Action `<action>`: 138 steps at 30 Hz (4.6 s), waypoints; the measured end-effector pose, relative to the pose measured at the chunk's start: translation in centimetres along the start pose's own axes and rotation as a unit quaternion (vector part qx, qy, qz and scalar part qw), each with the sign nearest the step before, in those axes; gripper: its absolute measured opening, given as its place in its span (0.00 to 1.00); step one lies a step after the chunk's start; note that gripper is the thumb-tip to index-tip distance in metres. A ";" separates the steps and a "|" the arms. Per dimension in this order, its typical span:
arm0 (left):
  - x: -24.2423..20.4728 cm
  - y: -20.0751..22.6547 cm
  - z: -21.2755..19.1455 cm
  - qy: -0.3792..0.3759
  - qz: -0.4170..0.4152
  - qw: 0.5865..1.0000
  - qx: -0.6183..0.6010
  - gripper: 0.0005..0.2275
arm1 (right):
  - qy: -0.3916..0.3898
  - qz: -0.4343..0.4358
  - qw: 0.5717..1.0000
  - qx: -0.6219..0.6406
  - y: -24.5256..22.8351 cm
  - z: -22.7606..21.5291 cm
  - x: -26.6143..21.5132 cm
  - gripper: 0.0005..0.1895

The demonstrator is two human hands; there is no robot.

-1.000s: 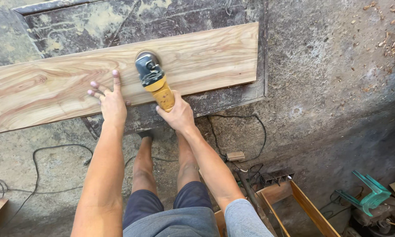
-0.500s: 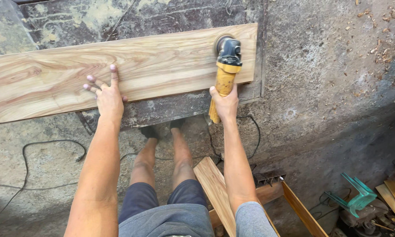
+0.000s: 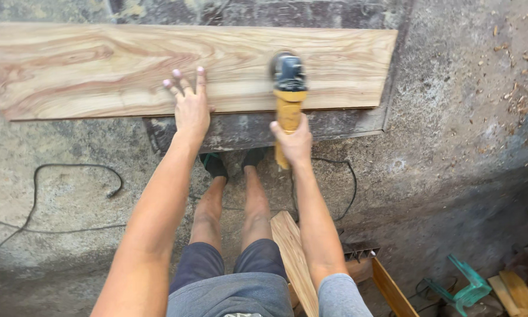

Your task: The person uses an orbital sander to smooth the surface of a wooden plank placed on a raised platform. They move the sander back and forth across the plank, occasionally repositioning the plank to access different areas.

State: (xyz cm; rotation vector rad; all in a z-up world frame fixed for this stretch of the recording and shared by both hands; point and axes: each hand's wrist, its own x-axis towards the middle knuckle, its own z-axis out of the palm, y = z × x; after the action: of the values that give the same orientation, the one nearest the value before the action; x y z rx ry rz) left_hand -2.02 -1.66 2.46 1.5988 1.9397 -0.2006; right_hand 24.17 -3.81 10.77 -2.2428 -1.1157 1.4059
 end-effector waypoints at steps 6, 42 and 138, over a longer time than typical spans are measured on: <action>-4.5 -10.2 -0.7 0.043 0.042 0.998 0.011 0.41 | 0.039 -0.029 0.999 -0.005 0.1 2.8 -0.9 0.31; -5.8 -16.5 0.9 0.002 -0.051 0.996 0.071 0.34 | 0.039 -0.058 0.998 0.004 4.8 0.5 -2.5 0.32; -4.6 2.2 5.6 -0.063 0.004 0.992 0.113 0.36 | 0.037 -0.039 0.998 0.020 11.2 -4.6 -3.9 0.33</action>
State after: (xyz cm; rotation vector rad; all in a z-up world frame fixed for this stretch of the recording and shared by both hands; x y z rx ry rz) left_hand 2.46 -7.67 1.00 1.6929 1.8652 -0.5228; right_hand 32.35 -13.32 9.05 -2.1802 -1.1282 1.2924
